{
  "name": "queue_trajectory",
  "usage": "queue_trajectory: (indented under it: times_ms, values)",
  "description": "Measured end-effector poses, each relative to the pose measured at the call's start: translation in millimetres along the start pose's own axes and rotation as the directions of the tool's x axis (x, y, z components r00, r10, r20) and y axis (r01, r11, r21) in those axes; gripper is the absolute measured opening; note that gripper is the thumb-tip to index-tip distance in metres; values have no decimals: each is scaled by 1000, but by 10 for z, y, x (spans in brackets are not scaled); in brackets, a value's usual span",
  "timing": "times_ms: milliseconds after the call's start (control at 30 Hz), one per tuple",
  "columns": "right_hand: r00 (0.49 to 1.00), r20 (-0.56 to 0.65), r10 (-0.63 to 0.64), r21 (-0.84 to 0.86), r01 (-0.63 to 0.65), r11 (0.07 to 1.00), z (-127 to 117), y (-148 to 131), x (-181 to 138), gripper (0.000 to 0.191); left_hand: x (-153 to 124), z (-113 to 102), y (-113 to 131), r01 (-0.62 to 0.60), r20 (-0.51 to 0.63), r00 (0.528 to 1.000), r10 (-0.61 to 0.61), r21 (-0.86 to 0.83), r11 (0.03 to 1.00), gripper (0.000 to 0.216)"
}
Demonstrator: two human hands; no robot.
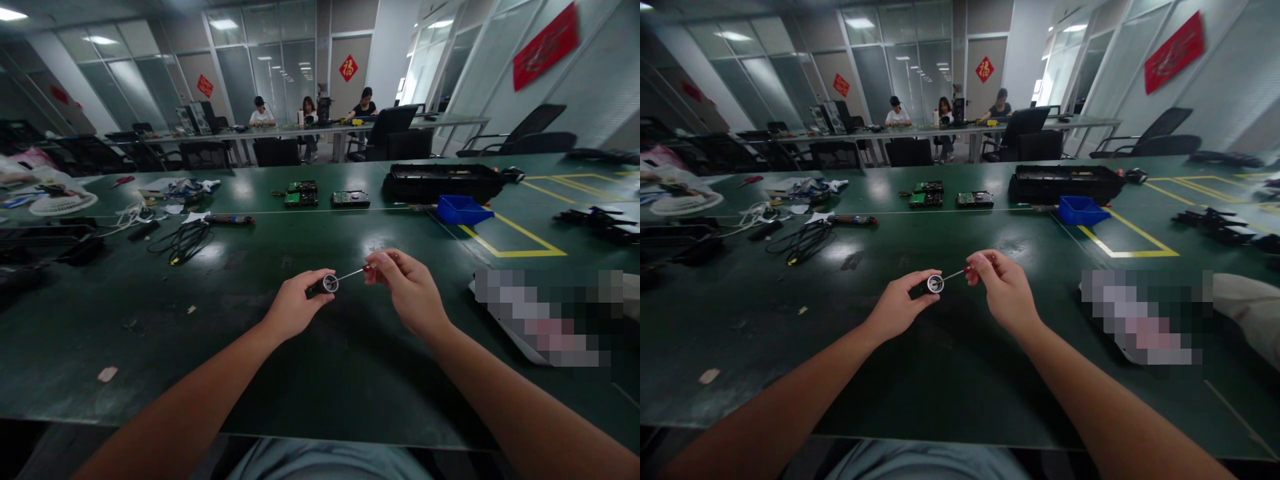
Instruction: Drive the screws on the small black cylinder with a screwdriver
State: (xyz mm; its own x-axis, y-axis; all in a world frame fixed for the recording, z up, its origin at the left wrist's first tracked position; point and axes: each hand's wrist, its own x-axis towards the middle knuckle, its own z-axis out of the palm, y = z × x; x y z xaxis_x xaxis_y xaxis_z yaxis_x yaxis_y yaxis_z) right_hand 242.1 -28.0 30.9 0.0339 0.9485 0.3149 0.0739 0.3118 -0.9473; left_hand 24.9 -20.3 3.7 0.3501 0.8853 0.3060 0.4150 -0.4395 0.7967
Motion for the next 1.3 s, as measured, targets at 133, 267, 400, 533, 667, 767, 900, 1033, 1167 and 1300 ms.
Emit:
queue_trajectory:
  times_ms: [133,267,400,533,667,767,900,1033,1167,1300]
  values:
    - [969,56,239,299,-245,922,-13,9,71,28,5,-32,14,-108,91,991,101,71,992,39]
    - [971,38,235,314,-235,920,-19,23,79,28,3,-36,15,-111,98,990,100,114,987,39]
    - [997,-33,64,96,-61,993,-22,64,38,28,3,-35,16,-53,61,997,46,124,991,42]
    - [999,-46,-16,9,16,1000,-16,81,14,29,3,-36,33,-2,35,999,-1,97,995,41]
    - [998,-21,-67,-52,66,996,4,53,1,27,-4,-26,52,30,21,999,-32,73,997,41]
    - [995,-15,-100,-151,97,984,13,12,-22,26,-7,-17,52,45,24,999,-47,62,997,41]
    - [989,8,-145,-336,139,931,0,-56,-60,27,-6,-2,30,53,19,998,-54,48,997,40]
    - [976,37,-213,-468,205,860,-14,-108,-87,24,-3,3,28,57,18,998,-58,38,998,39]
    - [968,113,-224,-421,251,872,-24,-101,-103,14,1,-6,54,71,24,997,-72,36,997,39]
    - [956,175,-234,-381,285,880,-44,-74,-104,10,2,-8,68,73,23,997,-74,32,997,39]
